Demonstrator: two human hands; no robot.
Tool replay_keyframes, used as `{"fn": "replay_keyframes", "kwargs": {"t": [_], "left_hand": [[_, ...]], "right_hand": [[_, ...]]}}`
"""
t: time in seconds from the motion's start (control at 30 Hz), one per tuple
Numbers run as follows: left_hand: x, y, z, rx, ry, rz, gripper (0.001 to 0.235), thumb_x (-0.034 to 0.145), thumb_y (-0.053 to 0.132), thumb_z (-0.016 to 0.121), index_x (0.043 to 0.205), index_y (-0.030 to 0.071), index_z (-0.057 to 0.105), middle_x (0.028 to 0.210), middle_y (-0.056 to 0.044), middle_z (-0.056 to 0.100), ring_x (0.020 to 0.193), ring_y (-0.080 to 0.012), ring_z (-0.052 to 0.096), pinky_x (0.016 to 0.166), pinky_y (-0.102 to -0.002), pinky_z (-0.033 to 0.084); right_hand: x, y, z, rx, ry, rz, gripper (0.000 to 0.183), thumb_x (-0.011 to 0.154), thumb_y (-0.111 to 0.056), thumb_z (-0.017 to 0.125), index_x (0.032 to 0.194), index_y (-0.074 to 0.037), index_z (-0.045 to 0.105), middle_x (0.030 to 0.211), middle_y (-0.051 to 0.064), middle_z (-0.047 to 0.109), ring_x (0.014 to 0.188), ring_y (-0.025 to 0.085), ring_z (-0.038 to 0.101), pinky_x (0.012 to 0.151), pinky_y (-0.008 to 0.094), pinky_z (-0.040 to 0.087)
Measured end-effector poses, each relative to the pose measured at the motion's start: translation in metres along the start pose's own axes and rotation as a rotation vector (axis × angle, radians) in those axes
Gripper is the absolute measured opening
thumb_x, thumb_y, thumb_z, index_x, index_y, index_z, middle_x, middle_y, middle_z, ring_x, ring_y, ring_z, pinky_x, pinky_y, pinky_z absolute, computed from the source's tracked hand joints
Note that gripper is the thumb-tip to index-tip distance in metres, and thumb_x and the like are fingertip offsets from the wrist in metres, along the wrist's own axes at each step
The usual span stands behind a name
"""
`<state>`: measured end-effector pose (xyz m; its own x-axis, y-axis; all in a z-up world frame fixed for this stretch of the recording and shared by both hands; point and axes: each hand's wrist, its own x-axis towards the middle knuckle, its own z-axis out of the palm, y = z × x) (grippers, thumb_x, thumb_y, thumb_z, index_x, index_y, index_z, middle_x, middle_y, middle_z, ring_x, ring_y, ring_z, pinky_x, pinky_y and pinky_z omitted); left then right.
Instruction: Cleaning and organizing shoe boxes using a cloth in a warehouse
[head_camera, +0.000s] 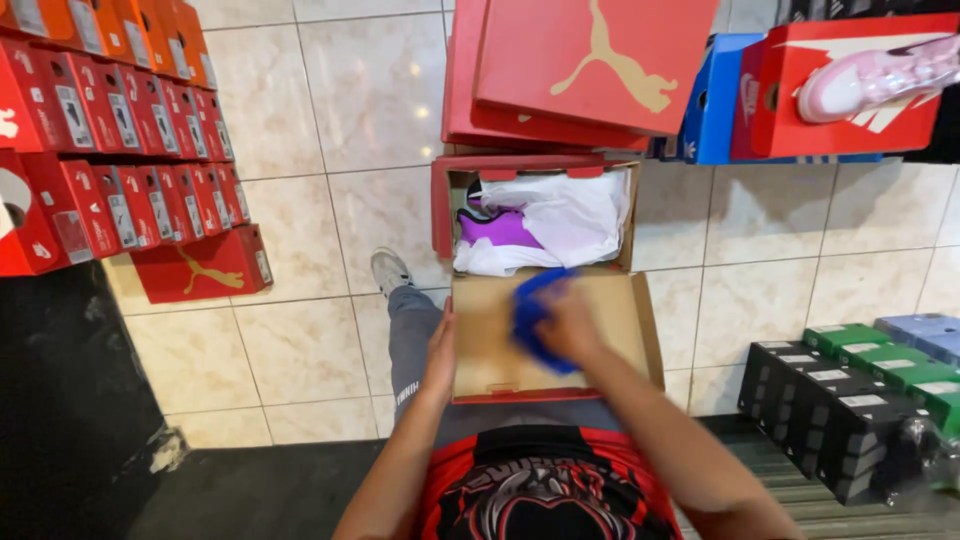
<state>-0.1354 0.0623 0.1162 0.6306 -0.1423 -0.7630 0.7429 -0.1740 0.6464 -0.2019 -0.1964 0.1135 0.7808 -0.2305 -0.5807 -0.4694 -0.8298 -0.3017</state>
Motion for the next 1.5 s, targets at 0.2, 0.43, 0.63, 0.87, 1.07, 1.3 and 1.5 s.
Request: {"fn": "replay_keyframes", "kwargs": {"t": [0.2, 0.43, 0.63, 0.87, 1.07, 1.3, 1.5], "left_hand": [[-0.012, 0.063, 0.001, -0.204, -0.113, -0.102, 0.055, 0.108, 0.028, 0.038, 0.16, 0.012, 0.033, 0.168, -0.009, 0.022, 0.156, -0.029, 0.017, 0.128, -0.045, 0.011], [0.055, 0.095, -0.012, -0.135, -0.188, -0.239, 0.057, 0.099, 0.051, 0.039, 0.126, 0.004, 0.057, 0.11, -0.016, 0.063, 0.098, -0.0272, 0.062, 0.082, -0.039, 0.051], [0.161, 0.068, 0.014, 0.692, 0.128, 0.266, 0.062, 0.103, 0.05, 0.036, 0.148, 0.009, 0.044, 0.144, -0.019, 0.047, 0.139, -0.036, 0.041, 0.117, -0.044, 0.029], [0.187, 0.055, 0.034, 0.45, 0.171, 0.158, 0.056, 0.1, 0.054, 0.04, 0.129, 0.011, 0.059, 0.127, -0.018, 0.07, 0.12, -0.0339, 0.065, 0.101, -0.041, 0.046], [0.095, 0.126, -0.048, 0.518, 0.215, -0.064, 0.061, 0.092, 0.064, 0.039, 0.141, 0.03, 0.052, 0.127, -0.017, 0.07, 0.12, -0.043, 0.062, 0.099, -0.047, 0.047], [0.061, 0.051, -0.329, 0.505, 0.442, -0.033, 0.046, 0.095, 0.058, 0.042, 0.124, 0.028, 0.064, 0.111, -0.012, 0.076, 0.106, -0.0424, 0.067, 0.087, -0.048, 0.052], [0.136, -0.062, -0.579, 0.539, 0.499, -0.12, 0.053, 0.087, 0.069, 0.047, 0.116, 0.027, 0.062, 0.107, -0.018, 0.074, 0.103, -0.0501, 0.064, 0.084, -0.055, 0.05]], "right_hand": [[-0.052, -0.026, -0.098, 1.027, -0.258, -0.702, 0.028, 0.068, -0.007, 0.072, 0.095, -0.006, 0.081, 0.101, 0.022, 0.067, 0.097, 0.043, 0.067, 0.09, 0.052, 0.052], [-0.058, 0.128, -0.221, 1.327, -0.655, -0.043, 0.057, 0.083, -0.035, 0.069, 0.122, 0.006, 0.071, 0.124, 0.027, 0.076, 0.104, 0.033, 0.075, 0.087, 0.042, 0.058], [0.064, 0.092, -0.183, 0.781, -0.26, 0.53, 0.079, 0.081, -0.047, 0.064, 0.153, -0.021, 0.044, 0.147, 0.012, 0.054, 0.123, 0.029, 0.058, 0.1, 0.041, 0.05], [0.082, 0.017, -0.21, 1.156, -0.405, 0.782, 0.062, 0.081, -0.029, 0.072, 0.138, -0.014, 0.052, 0.125, 0.019, 0.065, 0.104, 0.041, 0.066, 0.076, 0.065, 0.058], [0.045, 0.018, -0.077, 1.219, -0.278, 0.534, 0.035, 0.087, -0.017, 0.073, 0.116, 0.0, 0.066, 0.098, 0.024, 0.075, 0.082, 0.034, 0.073, 0.075, 0.045, 0.061], [0.014, -0.235, 0.069, 1.116, -0.368, 0.515, 0.035, 0.088, -0.012, 0.07, 0.118, 0.006, 0.067, 0.103, 0.027, 0.076, 0.09, 0.035, 0.073, 0.083, 0.043, 0.059], [0.079, -0.432, 0.257, 0.997, -0.493, 0.477, 0.034, 0.087, -0.014, 0.071, 0.117, 0.0, 0.06, 0.102, 0.029, 0.076, 0.093, 0.036, 0.074, 0.082, 0.048, 0.06]]}}
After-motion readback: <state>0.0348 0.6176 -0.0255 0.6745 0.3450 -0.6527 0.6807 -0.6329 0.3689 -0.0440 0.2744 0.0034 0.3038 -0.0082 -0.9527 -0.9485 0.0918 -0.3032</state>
